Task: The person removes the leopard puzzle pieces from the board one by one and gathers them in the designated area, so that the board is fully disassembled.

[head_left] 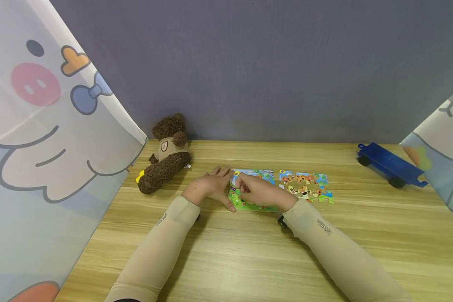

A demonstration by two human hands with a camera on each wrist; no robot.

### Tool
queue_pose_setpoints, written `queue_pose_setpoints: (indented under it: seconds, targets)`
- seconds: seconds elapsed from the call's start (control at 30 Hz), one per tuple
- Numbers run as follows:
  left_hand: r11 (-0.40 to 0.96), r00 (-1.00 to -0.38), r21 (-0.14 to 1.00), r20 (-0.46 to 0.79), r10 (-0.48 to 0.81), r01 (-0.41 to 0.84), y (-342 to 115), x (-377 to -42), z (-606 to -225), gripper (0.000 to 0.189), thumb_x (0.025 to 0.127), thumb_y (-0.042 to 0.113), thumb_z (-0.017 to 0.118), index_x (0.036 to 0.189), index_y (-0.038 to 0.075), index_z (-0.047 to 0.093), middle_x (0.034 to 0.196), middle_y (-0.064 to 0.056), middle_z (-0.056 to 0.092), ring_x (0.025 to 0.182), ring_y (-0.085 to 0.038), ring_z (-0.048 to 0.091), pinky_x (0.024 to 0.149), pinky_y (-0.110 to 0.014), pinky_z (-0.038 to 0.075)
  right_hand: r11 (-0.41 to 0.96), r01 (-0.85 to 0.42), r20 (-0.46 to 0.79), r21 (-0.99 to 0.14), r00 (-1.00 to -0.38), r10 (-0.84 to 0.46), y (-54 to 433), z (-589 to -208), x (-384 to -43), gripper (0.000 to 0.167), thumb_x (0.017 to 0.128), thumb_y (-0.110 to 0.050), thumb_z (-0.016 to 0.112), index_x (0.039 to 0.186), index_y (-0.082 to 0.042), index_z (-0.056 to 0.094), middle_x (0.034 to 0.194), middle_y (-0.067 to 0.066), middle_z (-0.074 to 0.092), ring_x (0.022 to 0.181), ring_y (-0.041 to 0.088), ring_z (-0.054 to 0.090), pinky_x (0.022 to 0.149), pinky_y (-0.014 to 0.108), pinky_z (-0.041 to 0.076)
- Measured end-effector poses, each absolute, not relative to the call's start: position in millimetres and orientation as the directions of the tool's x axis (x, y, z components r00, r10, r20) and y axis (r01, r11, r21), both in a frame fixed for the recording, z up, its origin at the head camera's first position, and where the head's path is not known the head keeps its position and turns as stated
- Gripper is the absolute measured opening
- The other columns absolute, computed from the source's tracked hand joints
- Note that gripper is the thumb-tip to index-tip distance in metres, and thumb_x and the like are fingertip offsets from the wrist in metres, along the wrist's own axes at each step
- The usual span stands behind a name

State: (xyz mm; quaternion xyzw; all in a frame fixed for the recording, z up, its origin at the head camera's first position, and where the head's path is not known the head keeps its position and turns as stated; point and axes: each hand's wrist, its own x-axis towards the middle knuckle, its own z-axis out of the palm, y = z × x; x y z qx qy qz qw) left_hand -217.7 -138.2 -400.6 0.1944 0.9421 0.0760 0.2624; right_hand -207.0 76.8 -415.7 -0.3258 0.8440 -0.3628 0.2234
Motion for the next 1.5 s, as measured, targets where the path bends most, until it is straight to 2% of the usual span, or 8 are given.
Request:
queue_pose_setpoints:
  seconds: [0.33, 0.47, 0.6, 0.83, 1.03, 1.13, 1.23, 1.5]
  targets:
    - [0.912, -0.788, 0.238, -0.461, 0.408, 0.333, -138.5, -217.1, -400.6, 0.140, 0.074, 0.070, 0.089, 0.174, 0.015, 0.008, 0.184, -0.008, 0.001, 0.169, -0.043, 0.002, 0.132, -0.073, 0.016, 0.505, -0.317, -0.160, -0.803, -0.701, -0.695, 78.8, -417.5, -205.7, 0.015, 0.107, -0.011, 0.063, 0.121, -0.010, 0.056, 0.101, 0.008, 0.063, 0.057, 0.014, 0.051, 0.045, 0.025, 0.045]
    - [0.912, -0.789, 0.247, -0.459, 0.409, 0.328, -139.1, -216.1, -401.0, 0.140, 0.074, 0.069, 0.090, 0.174, 0.015, 0.009, 0.184, -0.007, 0.001, 0.169, -0.043, 0.002, 0.133, -0.073, 0.016, 0.488, -0.296, -0.154, -0.822, -0.709, -0.689, 82.1, -416.0, -208.2, 0.017, 0.107, -0.010, 0.064, 0.122, -0.008, 0.057, 0.103, 0.010, 0.064, 0.070, 0.018, 0.063, 0.055, 0.028, 0.053]
    - [0.912, -0.792, 0.248, -0.455, 0.407, 0.327, -139.0, -215.1, -400.0, 0.141, 0.073, 0.069, 0.090, 0.174, 0.014, 0.009, 0.184, -0.007, 0.002, 0.169, -0.043, 0.002, 0.133, -0.073, 0.015, 0.475, -0.280, -0.139, -0.834, -0.727, -0.672, 87.6, -411.8, -211.9, 0.018, 0.107, -0.011, 0.064, 0.123, -0.009, 0.058, 0.104, 0.011, 0.065, 0.084, 0.021, 0.073, 0.073, 0.033, 0.062]
    - [0.914, -0.794, 0.238, -0.456, 0.403, 0.327, -138.7, -215.9, -399.4, 0.142, 0.072, 0.070, 0.091, 0.174, 0.015, 0.009, 0.184, -0.007, 0.001, 0.169, -0.043, 0.002, 0.133, -0.072, 0.015, 0.455, -0.266, -0.112, -0.850, -0.752, -0.649, 101.9, -402.7, -215.4, 0.015, 0.106, -0.012, 0.064, 0.120, -0.010, 0.057, 0.105, 0.012, 0.066, 0.089, 0.022, 0.074, 0.081, 0.039, 0.066]
    - [0.918, -0.794, 0.237, -0.462, 0.395, 0.318, -138.6, -216.4, -399.5, 0.143, 0.071, 0.070, 0.091, 0.174, 0.016, 0.008, 0.184, -0.007, 0.001, 0.170, -0.042, 0.000, 0.134, -0.071, 0.013, 0.422, -0.249, -0.096, -0.872, -0.758, -0.646, 122.8, -397.0, -220.5, 0.016, 0.108, -0.012, 0.062, 0.123, -0.007, 0.056, 0.109, 0.014, 0.060, 0.094, 0.031, 0.071, 0.086, 0.048, 0.066]
    - [0.917, -0.790, 0.241, -0.467, 0.397, 0.318, -138.2, -216.1, -399.5, 0.143, 0.071, 0.069, 0.091, 0.174, 0.017, 0.007, 0.184, -0.006, -0.001, 0.170, -0.041, -0.002, 0.134, -0.070, 0.011, 0.415, -0.238, -0.092, -0.878, -0.768, -0.634, 135.5, -394.7, -222.0, 0.016, 0.109, -0.011, 0.061, 0.123, -0.006, 0.056, 0.111, 0.015, 0.058, 0.097, 0.032, 0.071, 0.088, 0.049, 0.066]
    - [0.916, -0.788, 0.242, -0.468, 0.400, 0.320, -137.9, -216.1, -400.1, 0.143, 0.071, 0.069, 0.091, 0.174, 0.017, 0.006, 0.183, -0.006, -0.001, 0.170, -0.041, -0.002, 0.134, -0.070, 0.011, 0.438, -0.229, -0.103, -0.870, -0.783, -0.613, 148.0, -393.7, -222.4, 0.016, 0.109, -0.013, 0.060, 0.123, -0.006, 0.056, 0.112, 0.016, 0.058, 0.099, 0.031, 0.072, 0.088, 0.048, 0.066]
    - [0.916, -0.789, 0.238, -0.466, 0.400, 0.323, -137.3, -215.4, -400.4, 0.144, 0.071, 0.069, 0.091, 0.174, 0.016, 0.006, 0.183, -0.007, -0.001, 0.170, -0.041, -0.002, 0.134, -0.071, 0.012, 0.478, -0.226, -0.118, -0.849, -0.800, -0.588, 178.7, -396.2, -221.8, 0.018, 0.108, -0.010, 0.062, 0.123, -0.003, 0.057, 0.111, 0.018, 0.058, 0.088, 0.031, 0.068, 0.071, 0.041, 0.063]
